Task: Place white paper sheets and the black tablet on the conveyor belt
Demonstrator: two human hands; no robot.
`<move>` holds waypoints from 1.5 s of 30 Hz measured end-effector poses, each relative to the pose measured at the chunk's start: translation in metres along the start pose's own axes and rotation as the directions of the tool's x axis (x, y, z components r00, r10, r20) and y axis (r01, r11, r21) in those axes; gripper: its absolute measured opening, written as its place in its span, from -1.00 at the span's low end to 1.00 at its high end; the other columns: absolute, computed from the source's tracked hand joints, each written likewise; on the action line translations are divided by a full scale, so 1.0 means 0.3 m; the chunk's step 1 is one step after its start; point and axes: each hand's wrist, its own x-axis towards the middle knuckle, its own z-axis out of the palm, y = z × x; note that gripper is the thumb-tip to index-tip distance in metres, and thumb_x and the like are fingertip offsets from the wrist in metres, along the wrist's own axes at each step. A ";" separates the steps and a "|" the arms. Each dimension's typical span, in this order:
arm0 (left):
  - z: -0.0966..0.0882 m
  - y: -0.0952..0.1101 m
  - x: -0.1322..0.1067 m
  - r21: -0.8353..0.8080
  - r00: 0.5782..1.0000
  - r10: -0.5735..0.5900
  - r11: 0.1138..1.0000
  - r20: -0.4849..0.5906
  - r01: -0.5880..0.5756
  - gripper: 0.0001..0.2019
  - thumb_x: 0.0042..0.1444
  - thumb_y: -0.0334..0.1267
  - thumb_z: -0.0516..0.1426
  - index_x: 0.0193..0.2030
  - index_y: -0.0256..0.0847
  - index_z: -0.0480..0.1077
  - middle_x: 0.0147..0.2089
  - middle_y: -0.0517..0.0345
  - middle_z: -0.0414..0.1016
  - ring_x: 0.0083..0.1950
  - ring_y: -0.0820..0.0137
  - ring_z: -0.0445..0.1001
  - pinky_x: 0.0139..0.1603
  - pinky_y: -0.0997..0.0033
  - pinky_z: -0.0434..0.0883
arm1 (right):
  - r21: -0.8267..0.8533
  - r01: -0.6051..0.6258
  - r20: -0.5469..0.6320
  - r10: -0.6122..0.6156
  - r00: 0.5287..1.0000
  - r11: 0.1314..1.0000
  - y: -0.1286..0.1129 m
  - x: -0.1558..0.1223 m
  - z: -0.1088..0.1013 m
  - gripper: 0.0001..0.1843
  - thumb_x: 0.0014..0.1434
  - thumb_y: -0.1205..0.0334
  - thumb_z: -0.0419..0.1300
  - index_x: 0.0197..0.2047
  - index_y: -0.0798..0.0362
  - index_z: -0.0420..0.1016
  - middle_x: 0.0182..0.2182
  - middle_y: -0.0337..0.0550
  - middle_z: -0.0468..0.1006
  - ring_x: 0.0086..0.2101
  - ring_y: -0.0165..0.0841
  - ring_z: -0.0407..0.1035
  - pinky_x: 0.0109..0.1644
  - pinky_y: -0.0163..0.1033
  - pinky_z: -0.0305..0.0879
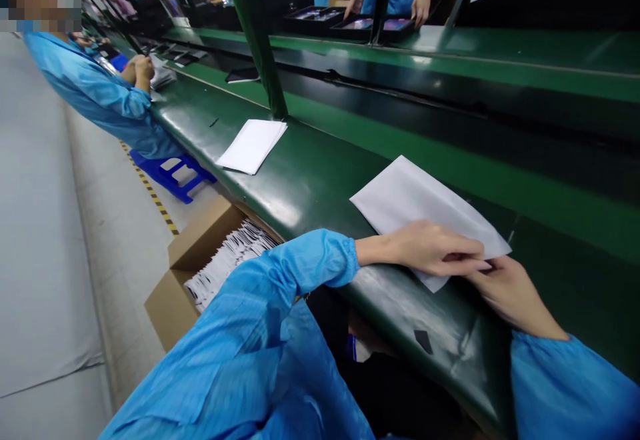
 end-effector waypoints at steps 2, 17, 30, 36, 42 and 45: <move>0.001 0.003 -0.001 0.005 1.000 -0.010 1.000 -0.007 0.010 -0.56 0.63 -0.07 -0.03 -0.24 -0.21 0.48 -0.29 0.14 0.53 -0.26 0.42 0.52 -0.25 0.40 0.25 | 0.037 -0.096 -0.024 0.097 0.995 0.995 -0.025 -0.007 0.005 -0.15 -0.74 -0.55 0.59 -0.57 -0.02 0.58 -0.52 -0.02 0.58 -0.41 -0.11 0.51 -0.33 -0.07 0.55; -0.052 -0.027 0.010 -0.009 0.993 -0.049 0.999 0.103 0.051 -0.57 0.56 -0.07 0.13 0.36 -0.32 0.47 0.26 -0.18 0.61 0.32 0.12 0.59 0.34 0.19 0.51 | 0.536 -0.049 -0.265 0.223 0.938 0.843 -0.020 0.013 0.048 -0.21 -0.85 0.04 0.72 -0.45 -0.04 0.49 -0.10 -0.05 0.68 -0.04 -0.08 0.53 0.48 0.21 0.32; -0.025 -0.068 0.009 0.232 0.989 -0.121 0.968 0.089 0.098 -0.57 0.32 -0.21 0.28 0.28 -0.26 0.46 0.32 -0.30 0.49 0.31 -0.07 0.39 0.28 -0.04 0.39 | 0.666 -0.048 -0.041 0.102 0.994 0.745 0.038 0.018 0.013 -0.27 -0.29 -0.12 0.75 -0.13 -0.04 0.59 0.06 -0.03 0.71 -0.14 -0.17 0.68 -0.20 -0.21 0.72; -0.031 -0.065 0.017 0.286 0.986 -0.154 0.949 0.061 0.130 -0.66 0.29 -0.43 0.14 0.18 -0.27 0.50 0.19 -0.19 0.58 0.23 0.04 0.46 0.24 0.06 0.35 | 0.609 0.100 -0.168 0.004 0.986 0.787 0.088 0.038 0.028 -0.32 -0.20 -0.22 0.72 -0.33 -0.02 0.45 -0.31 -0.23 0.61 -0.30 -0.27 0.66 -0.15 -0.16 0.77; -0.025 -0.092 0.014 0.297 0.994 -0.099 0.952 0.053 0.078 -0.76 0.28 -0.50 0.09 -0.03 -0.24 0.53 0.08 -0.13 0.57 0.13 0.11 0.50 0.18 0.13 0.39 | 0.511 0.258 -0.393 -0.044 0.918 0.820 0.126 0.066 0.013 -0.18 -0.27 -0.10 0.75 -0.16 -0.12 0.31 -0.26 -0.32 0.61 -0.44 -0.31 0.62 -0.33 -0.17 0.74; -0.027 -0.097 0.016 0.247 0.997 -0.036 0.969 0.073 0.017 -0.76 0.26 -0.55 0.06 -0.11 -0.25 0.51 0.03 -0.14 0.56 0.09 0.15 0.50 0.18 0.21 0.42 | 0.402 0.204 -0.263 -0.101 0.959 0.892 0.133 0.073 -0.023 -0.21 -0.14 -0.34 0.67 -0.04 -0.09 0.49 -0.39 -0.28 0.62 -0.45 -0.24 0.62 -0.35 -0.14 0.70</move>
